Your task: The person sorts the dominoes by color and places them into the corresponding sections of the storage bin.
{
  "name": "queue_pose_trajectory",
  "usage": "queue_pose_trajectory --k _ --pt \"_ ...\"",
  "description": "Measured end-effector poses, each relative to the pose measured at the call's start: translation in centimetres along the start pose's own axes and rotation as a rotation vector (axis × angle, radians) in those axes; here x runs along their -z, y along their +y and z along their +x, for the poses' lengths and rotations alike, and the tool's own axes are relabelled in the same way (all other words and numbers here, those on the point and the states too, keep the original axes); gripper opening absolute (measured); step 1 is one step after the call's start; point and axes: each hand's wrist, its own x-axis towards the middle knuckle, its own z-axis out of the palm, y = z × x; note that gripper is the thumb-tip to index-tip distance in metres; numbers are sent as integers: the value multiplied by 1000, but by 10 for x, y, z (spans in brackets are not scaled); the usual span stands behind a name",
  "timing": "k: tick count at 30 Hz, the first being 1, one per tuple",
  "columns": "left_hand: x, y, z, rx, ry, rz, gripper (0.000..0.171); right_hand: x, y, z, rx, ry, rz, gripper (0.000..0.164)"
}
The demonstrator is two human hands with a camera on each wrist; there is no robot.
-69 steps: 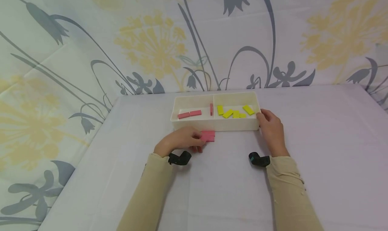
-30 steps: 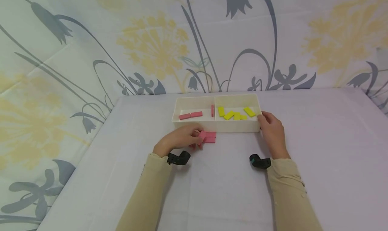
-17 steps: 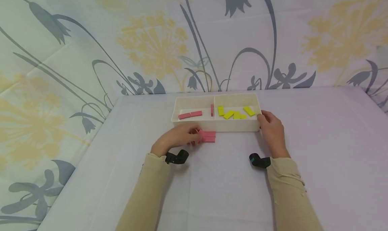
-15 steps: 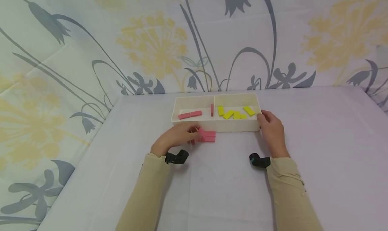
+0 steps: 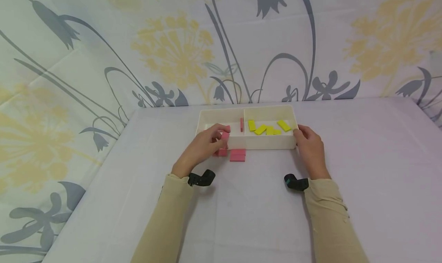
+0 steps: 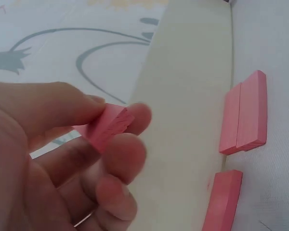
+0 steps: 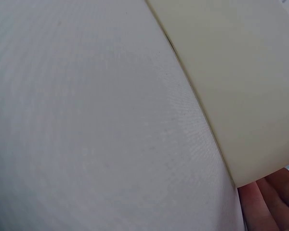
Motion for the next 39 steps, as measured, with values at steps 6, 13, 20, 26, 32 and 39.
queue_pose_trajectory --k 6,13,20,26,32,39 --pt "0 0 1 -15 85 -78 25 0 0 0 6 2 3 65" --pt "2 -1 0 6 130 -106 23 0 0 0 -1 6 11 66" --pt "2 -1 0 -12 160 -90 20 0 0 1 -13 -3 19 67" --pt "2 -4 1 -39 174 -87 19 0 0 2 -19 0 17 67" --pt "2 -5 0 -54 200 -46 16 -1 -1 2 -21 -2 17 67" --pt "2 -3 0 -50 220 -4 14 -1 -1 1 -14 4 6 67"
